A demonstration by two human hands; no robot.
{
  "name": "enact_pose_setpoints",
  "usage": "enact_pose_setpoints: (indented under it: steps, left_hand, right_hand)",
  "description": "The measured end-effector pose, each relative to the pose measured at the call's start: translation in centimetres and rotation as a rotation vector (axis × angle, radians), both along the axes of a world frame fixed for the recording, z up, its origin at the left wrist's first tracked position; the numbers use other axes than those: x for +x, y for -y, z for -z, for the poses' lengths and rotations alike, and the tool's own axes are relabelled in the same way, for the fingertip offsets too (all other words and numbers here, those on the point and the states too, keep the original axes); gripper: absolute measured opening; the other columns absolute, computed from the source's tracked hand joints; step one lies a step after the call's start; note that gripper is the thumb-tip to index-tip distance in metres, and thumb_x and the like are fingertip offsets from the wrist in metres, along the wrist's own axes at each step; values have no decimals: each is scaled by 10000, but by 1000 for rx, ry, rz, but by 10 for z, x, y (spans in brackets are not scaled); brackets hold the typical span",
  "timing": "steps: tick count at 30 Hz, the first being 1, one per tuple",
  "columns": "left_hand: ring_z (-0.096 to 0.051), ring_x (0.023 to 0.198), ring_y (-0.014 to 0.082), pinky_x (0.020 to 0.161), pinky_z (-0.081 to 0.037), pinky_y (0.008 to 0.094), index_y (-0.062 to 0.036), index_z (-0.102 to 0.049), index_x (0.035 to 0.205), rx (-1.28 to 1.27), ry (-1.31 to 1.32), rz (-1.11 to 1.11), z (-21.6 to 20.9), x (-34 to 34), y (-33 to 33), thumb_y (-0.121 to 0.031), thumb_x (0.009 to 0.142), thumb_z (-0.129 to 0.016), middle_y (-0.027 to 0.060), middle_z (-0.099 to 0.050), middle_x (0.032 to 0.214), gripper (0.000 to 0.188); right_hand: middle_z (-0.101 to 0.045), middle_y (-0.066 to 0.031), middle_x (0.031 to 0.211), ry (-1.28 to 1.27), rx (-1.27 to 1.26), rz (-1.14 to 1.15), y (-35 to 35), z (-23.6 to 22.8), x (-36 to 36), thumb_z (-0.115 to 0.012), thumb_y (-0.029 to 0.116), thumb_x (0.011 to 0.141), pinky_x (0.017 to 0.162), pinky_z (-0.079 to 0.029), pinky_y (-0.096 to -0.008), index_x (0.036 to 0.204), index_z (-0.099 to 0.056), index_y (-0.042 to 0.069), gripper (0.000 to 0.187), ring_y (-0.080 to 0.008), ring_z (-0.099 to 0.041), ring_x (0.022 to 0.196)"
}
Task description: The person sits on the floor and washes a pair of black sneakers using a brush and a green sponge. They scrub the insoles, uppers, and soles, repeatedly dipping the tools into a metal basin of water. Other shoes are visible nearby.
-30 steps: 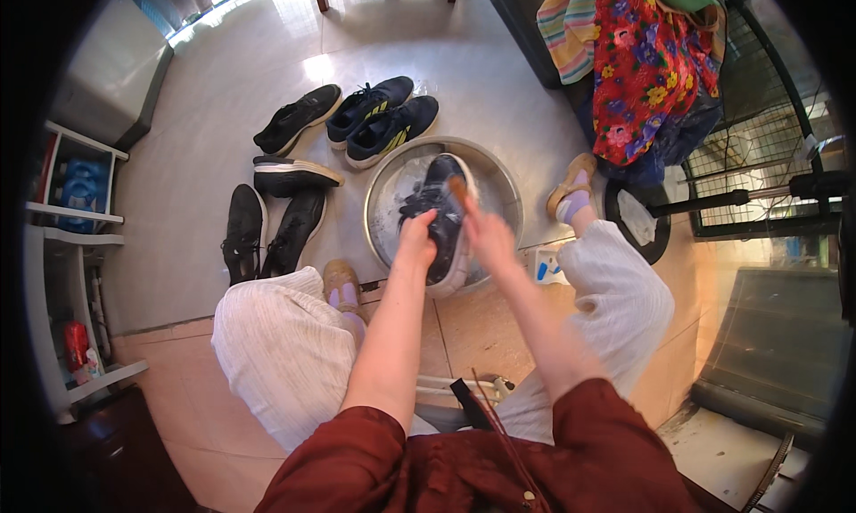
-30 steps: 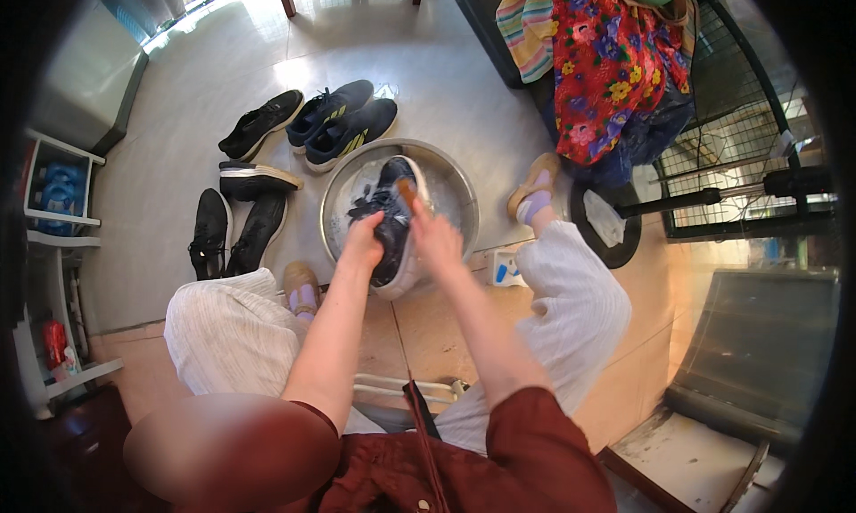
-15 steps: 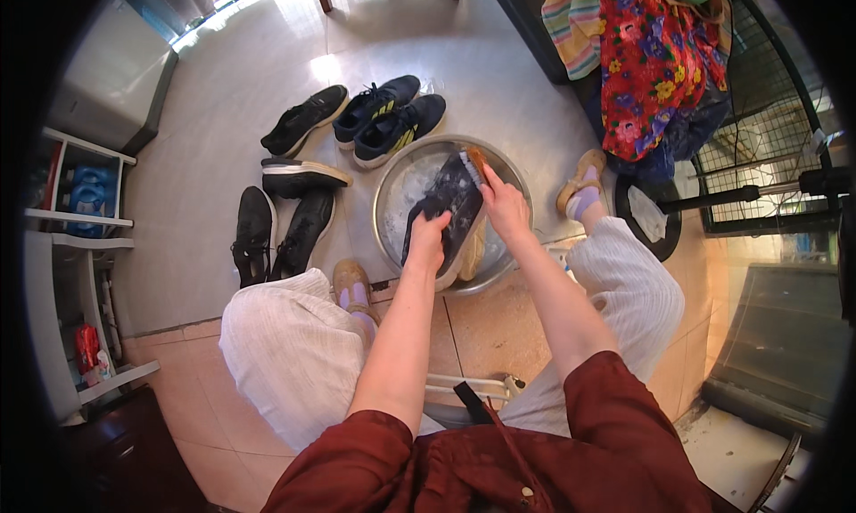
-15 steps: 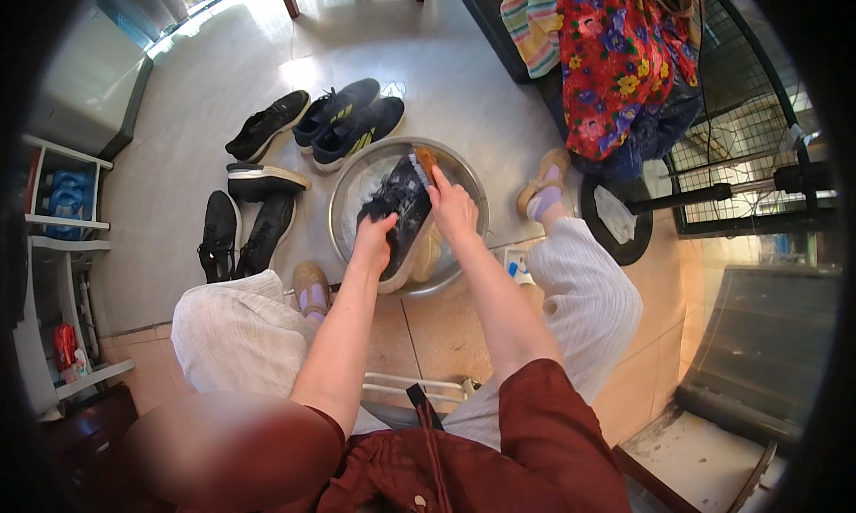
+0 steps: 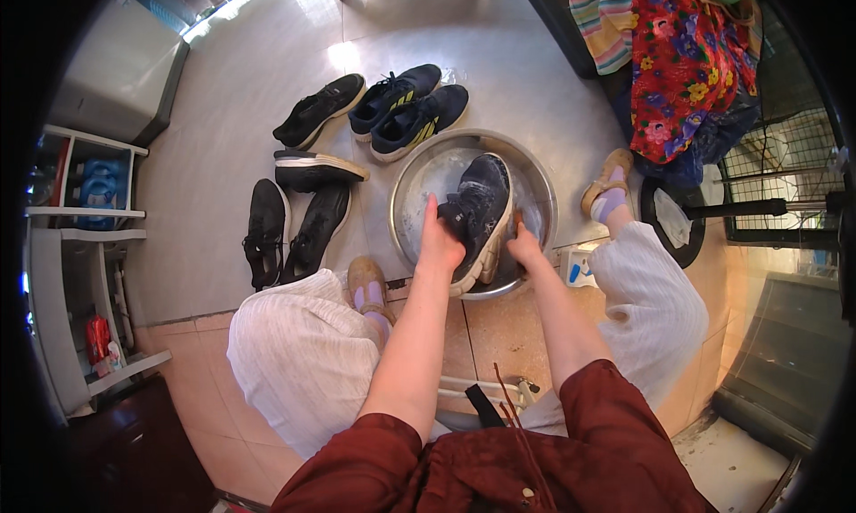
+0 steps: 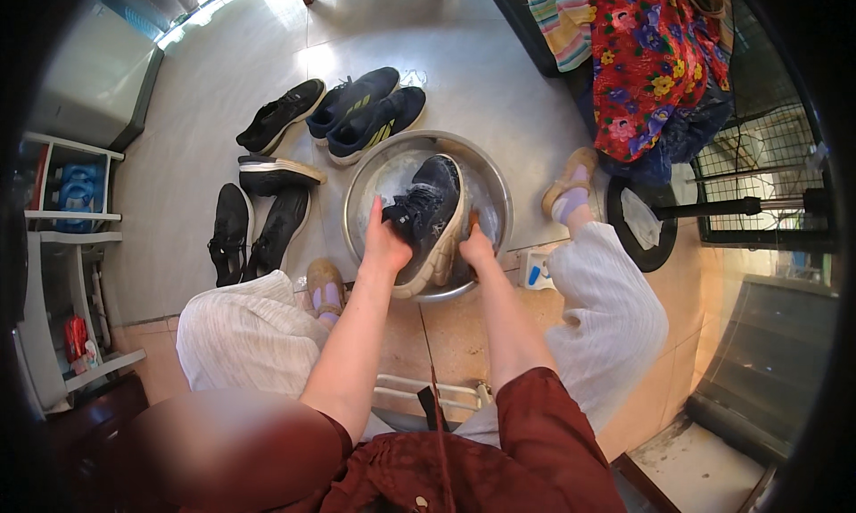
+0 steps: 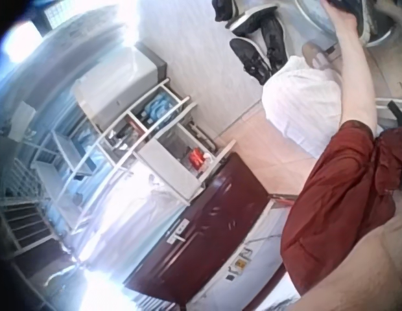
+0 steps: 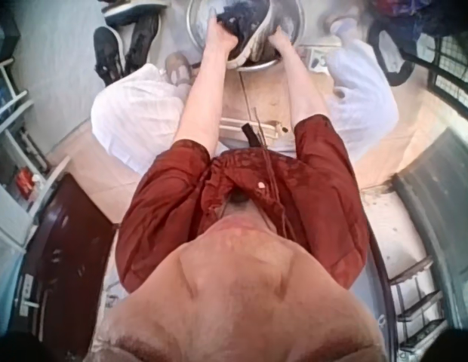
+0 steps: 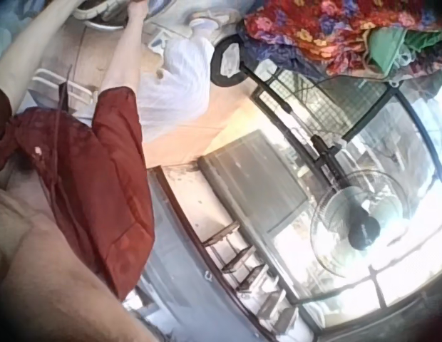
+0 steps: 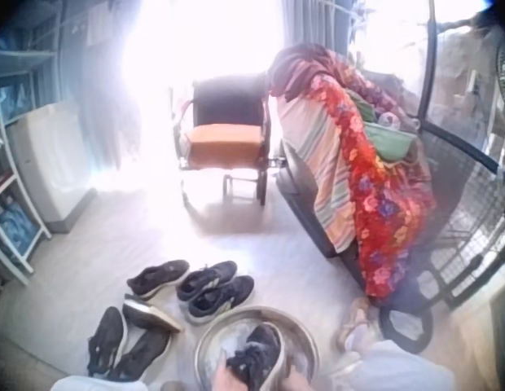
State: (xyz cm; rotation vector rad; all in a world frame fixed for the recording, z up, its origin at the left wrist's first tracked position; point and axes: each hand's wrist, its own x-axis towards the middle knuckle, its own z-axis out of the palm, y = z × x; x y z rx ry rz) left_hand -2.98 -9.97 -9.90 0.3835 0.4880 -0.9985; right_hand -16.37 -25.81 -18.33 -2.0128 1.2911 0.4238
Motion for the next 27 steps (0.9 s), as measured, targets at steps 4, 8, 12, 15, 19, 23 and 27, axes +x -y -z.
enact_pose_setpoints:
  steps: [4, 8, 12, 15, 19, 23, 27]
  left_hand:
    - [-569, 1196, 320, 1074, -413, 454, -11, -580, 1237, 37, -45, 18, 4, -1, 11, -451, 954, -515, 155, -623, 1277, 527]
    - [-596, 1137, 316, 1033, -444, 458, -44, -610, 1171, 102, -68, -75, 20, 0, -5, -318, 944, -481, 148, -644, 1229, 378]
    - [-616, 1074, 309, 1003, -462, 460, -39, -607, 1160, 156, -122, -98, 5, -13, 13, -244, 917, -463, 136, -659, 1159, 348]
    - [-634, 1015, 295, 958, -492, 436, -16, -603, 1125, 77, -56, -104, 33, -13, 2, -165, 892, -465, 127, -670, 1062, 309]
    - [-656, 912, 279, 854, -539, 417, -23, -605, 1017, 138, -26, 2, 16, -24, 24, -95, 836, -518, 104, -670, 980, 213]
    - [-658, 851, 254, 785, -552, 389, -52, -597, 927, 191, 73, -68, 16, -11, 11, -51, 811, -510, 82, -656, 934, 146]
    - [-639, 853, 218, 787, -527, 343, -50, -602, 930, 223, 281, -17, -1, -26, 17, -11, 800, -503, 71, -652, 929, 168]
  right_hand:
    - [-688, -201, 1009, 308, -51, 61, 24, -50, -12, -636, 273, 879, 854, -511, -379, 1304, -609, 58, 477, -308, -671, 941]
    - [-695, -220, 1056, 598, -50, -33, -24, -131, 3, -606, 280, 944, 836, -521, -385, 1306, -615, 84, 411, -328, -690, 926]
    - [-670, -216, 900, 731, -156, -406, -68, -135, -18, -598, 260, 942, 763, -529, -448, 1351, -581, 170, 420, -378, -663, 828]
    - [-630, -206, 828, 505, -341, -523, -73, -141, 6, -589, 258, 940, 719, -522, -499, 1390, -529, 239, 454, -406, -644, 803]
    - [-624, -228, 845, 451, -435, -203, -25, -134, 26, -551, 256, 969, 732, -487, -503, 1368, -562, 182, 406, -419, -630, 819]
    - [-620, -212, 845, 545, -343, -447, -68, -134, 2, -576, 221, 958, 721, -494, -495, 1375, -558, 215, 418, -406, -625, 798]
    - [-617, -204, 835, 430, -510, -380, -18, -141, 17, -583, 211, 950, 709, -495, -491, 1393, -537, 242, 447, -399, -623, 792]
